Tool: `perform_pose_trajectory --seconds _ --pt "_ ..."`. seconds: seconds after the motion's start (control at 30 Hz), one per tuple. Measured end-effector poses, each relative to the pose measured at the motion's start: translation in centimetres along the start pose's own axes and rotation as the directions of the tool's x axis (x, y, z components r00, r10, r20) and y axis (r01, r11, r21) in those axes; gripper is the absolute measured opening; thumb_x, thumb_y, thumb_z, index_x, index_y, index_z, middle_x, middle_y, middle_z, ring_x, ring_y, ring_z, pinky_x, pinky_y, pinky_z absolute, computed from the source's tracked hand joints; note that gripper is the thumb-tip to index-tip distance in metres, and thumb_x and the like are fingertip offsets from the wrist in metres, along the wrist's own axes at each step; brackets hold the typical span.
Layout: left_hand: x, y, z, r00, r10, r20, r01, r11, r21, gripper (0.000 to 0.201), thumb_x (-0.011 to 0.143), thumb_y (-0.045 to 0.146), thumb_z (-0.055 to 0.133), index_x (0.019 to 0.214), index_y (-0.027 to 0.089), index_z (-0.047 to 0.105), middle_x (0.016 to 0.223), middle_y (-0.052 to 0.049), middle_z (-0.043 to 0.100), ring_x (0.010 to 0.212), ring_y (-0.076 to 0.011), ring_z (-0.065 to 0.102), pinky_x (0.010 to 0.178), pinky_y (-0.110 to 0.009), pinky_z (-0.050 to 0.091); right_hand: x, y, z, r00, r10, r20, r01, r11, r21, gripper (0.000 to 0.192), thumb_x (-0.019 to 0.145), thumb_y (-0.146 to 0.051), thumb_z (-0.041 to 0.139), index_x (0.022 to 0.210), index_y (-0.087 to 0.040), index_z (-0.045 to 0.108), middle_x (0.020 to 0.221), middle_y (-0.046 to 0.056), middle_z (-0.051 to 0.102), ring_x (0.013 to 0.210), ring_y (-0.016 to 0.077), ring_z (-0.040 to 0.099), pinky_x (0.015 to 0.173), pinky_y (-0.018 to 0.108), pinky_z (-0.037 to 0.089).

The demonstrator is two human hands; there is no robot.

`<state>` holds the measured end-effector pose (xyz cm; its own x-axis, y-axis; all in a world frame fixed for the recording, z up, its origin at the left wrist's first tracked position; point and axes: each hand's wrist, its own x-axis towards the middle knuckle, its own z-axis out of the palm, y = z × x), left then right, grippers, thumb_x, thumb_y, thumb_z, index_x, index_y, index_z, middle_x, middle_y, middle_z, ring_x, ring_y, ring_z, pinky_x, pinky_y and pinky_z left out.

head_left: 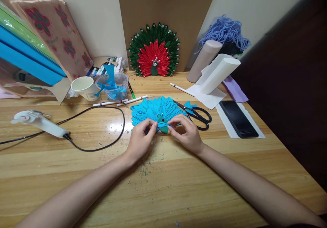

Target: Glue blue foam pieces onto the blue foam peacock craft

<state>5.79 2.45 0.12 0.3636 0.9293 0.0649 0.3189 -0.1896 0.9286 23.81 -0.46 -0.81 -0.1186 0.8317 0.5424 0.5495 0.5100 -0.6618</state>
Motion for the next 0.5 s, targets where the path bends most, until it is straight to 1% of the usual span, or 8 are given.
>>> perform_pose_trajectory --seconds 0.27,0.5 --pt "0.02 -0.12 0.12 1.000 0.003 0.008 -0.003 1.000 0.022 0.031 0.088 0.040 0.045 0.071 0.017 0.055 0.062 0.002 0.054 0.057 -0.0107 0.046 0.055 -0.022 0.034 0.08 -0.09 0.00 1.000 -0.004 0.008 0.004 1.000 -0.001 0.007 0.082 -0.015 0.057 0.085 -0.021 0.056 0.077 0.002 0.059 0.071 0.0151 0.055 0.064 0.030 0.047" --pt "-0.04 -0.02 0.18 1.000 0.013 0.013 -0.014 0.999 0.033 0.030 0.088 0.039 0.045 0.069 0.017 0.054 0.061 0.002 0.053 0.057 -0.0107 0.045 0.055 -0.022 0.034 0.13 -0.26 0.01 1.000 -0.004 0.006 0.004 1.000 -0.004 0.006 0.083 -0.016 0.055 0.083 -0.022 0.056 0.075 0.002 0.059 0.070 0.0152 0.055 0.064 0.030 0.047"
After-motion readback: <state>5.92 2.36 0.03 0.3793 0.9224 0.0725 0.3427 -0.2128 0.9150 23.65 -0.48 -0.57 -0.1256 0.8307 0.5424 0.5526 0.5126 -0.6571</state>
